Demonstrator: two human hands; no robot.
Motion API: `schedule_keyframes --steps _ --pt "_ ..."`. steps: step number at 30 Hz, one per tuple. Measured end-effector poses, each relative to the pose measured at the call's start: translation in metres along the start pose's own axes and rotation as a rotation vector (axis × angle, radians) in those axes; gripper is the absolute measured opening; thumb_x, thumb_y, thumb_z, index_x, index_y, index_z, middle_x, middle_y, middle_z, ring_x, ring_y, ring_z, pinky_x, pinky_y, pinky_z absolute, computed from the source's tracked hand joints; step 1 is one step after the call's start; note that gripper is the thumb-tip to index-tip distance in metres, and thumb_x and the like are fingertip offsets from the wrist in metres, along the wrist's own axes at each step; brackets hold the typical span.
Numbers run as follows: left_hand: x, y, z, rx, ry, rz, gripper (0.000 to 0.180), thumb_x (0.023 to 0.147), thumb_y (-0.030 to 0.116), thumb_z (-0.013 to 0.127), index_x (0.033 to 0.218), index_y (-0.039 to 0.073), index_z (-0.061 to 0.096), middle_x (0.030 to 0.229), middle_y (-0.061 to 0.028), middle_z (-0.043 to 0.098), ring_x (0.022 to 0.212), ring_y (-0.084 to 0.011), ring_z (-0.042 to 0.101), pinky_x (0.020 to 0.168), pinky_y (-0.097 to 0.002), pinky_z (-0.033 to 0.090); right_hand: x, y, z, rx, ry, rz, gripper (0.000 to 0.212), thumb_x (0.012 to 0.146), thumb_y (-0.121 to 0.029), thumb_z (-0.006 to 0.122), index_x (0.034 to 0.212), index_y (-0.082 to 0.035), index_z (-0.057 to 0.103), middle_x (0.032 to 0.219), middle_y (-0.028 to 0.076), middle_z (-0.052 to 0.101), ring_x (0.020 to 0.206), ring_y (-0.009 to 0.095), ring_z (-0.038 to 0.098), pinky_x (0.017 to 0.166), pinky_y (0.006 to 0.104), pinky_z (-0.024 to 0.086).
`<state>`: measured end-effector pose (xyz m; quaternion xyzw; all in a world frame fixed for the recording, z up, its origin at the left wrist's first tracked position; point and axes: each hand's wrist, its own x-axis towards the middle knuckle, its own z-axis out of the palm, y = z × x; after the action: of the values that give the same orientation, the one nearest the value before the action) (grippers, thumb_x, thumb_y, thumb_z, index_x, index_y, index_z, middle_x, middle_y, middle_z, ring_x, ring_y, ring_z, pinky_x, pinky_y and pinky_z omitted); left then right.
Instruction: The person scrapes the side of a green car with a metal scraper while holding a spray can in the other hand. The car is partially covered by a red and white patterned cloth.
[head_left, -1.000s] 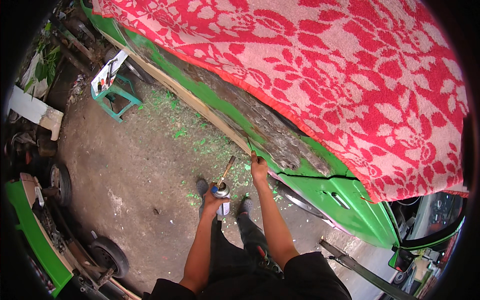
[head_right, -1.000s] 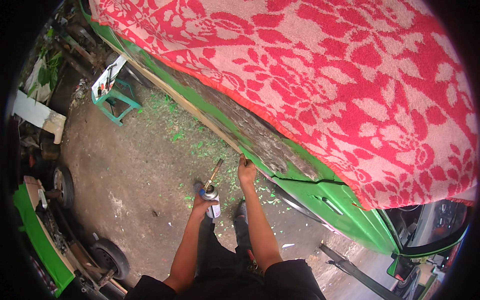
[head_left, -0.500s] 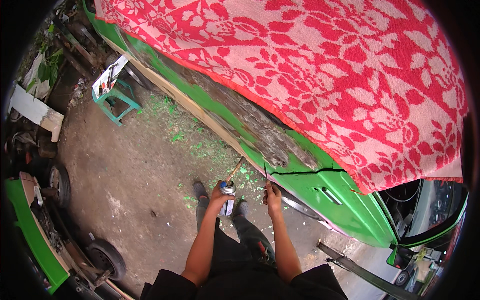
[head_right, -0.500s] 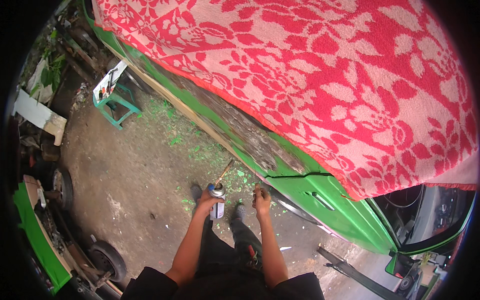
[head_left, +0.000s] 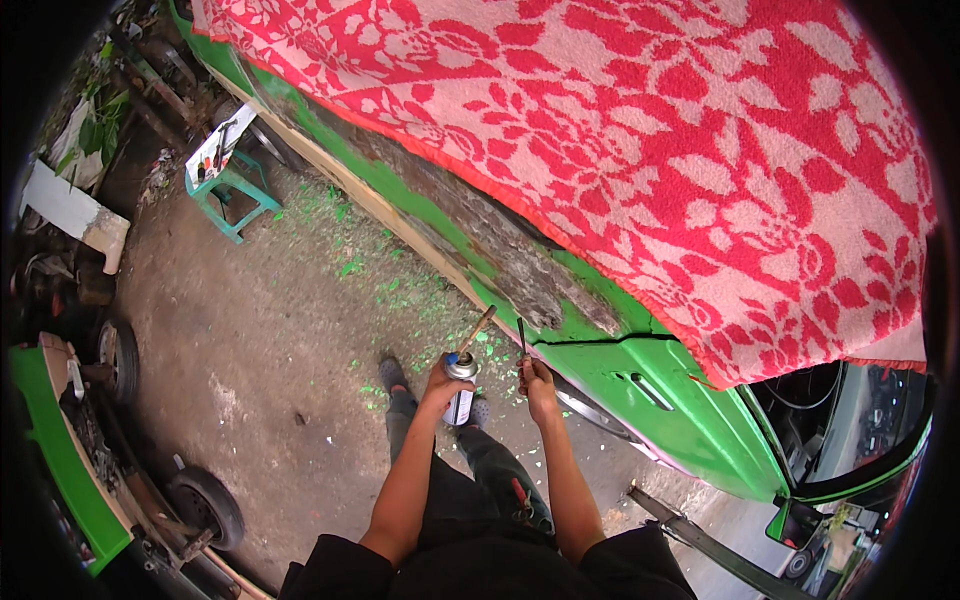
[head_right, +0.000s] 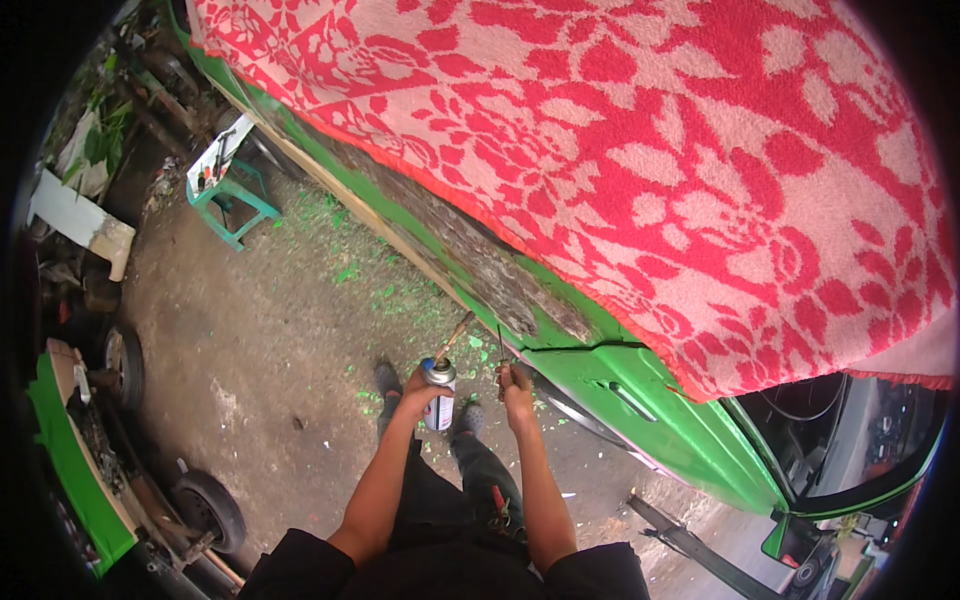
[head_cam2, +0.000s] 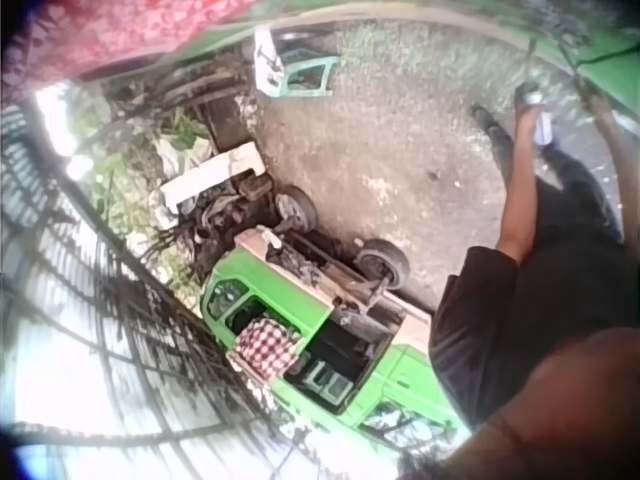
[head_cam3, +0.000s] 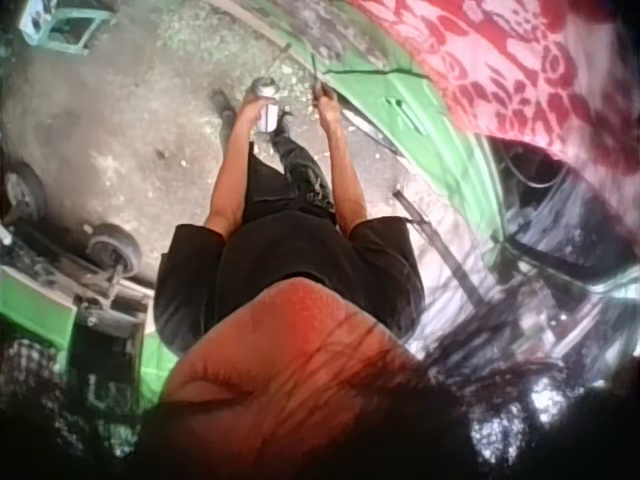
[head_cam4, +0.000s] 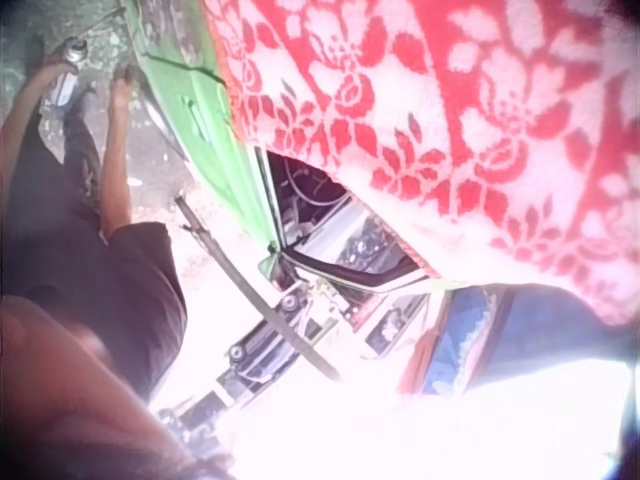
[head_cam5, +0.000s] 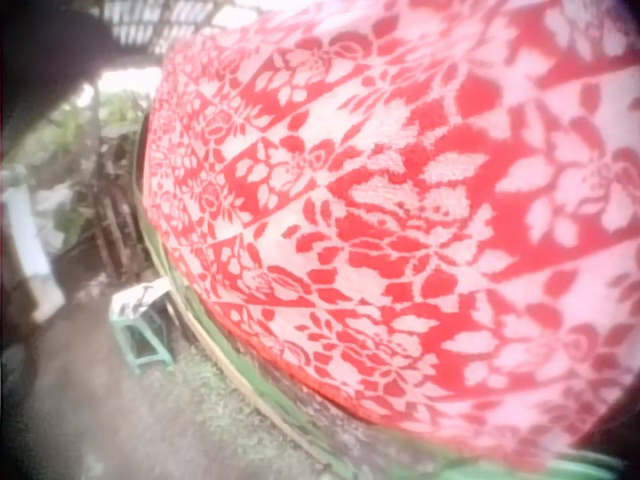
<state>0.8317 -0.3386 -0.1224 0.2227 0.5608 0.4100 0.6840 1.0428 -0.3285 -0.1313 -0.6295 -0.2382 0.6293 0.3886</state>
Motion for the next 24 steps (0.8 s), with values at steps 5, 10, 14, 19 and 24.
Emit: schedule_keyframes --steps 5,10,14,19,24 --pt "0.006 -0.015 -0.005 -0.001 0.004 0.037 0.058 0.052 -0.006 0.074 0.105 0.005 0.053 0.092 -0.0045 0.062 0.087 -0.0190 0.061 0.074 -0.0327 0.049 0.011 -0.013 0.011 0.135 -0.083 0.155 0.027 0.095 -0.031 0.055 0.088 -0.005 0.059 0.065 -0.004 0.045 0.055 0.006 0.038 0.049 0.0225 0.030" --pt "0.007 -0.018 -0.001 -0.030 -0.003 0.039 0.060 0.049 -0.007 0.074 0.103 0.005 0.052 0.092 -0.0043 0.061 0.087 -0.0182 0.060 0.073 -0.0313 0.049 0.016 -0.015 0.014 0.177 -0.089 0.169 0.028 0.095 -0.033 0.054 0.085 -0.007 0.059 0.063 -0.003 0.046 0.053 0.007 0.039 0.047 0.0226 0.029" --pt "0.009 -0.025 0.001 -0.026 -0.023 0.075 0.059 0.049 -0.008 0.074 0.103 0.005 0.052 0.092 -0.0045 0.060 0.087 -0.0184 0.060 0.073 -0.0313 0.049 0.021 -0.015 0.015 0.145 -0.115 0.163 0.025 0.093 -0.031 0.053 0.086 -0.007 0.057 0.065 -0.005 0.044 0.052 0.006 0.036 0.046 0.0222 0.028" --pt "0.003 -0.022 0.002 -0.017 0.003 0.082 0.059 0.050 -0.009 0.074 0.103 0.006 0.052 0.093 -0.0041 0.060 0.088 -0.0186 0.060 0.075 -0.0322 0.050 0.025 -0.016 0.018 0.122 -0.089 0.109 0.025 0.093 -0.031 0.053 0.086 -0.008 0.057 0.064 -0.005 0.044 0.052 0.005 0.036 0.046 0.0221 0.028" --pt "-0.015 -0.011 -0.002 0.020 0.057 0.021 0.062 0.052 -0.006 0.076 0.107 0.007 0.052 0.096 -0.0041 0.061 0.093 -0.0190 0.061 0.079 -0.0342 0.049 0.048 -0.004 0.018 0.047 -0.052 0.062 0.023 0.094 -0.032 0.053 0.086 -0.010 0.056 0.066 -0.006 0.043 0.053 0.004 0.035 0.046 0.0212 0.028"
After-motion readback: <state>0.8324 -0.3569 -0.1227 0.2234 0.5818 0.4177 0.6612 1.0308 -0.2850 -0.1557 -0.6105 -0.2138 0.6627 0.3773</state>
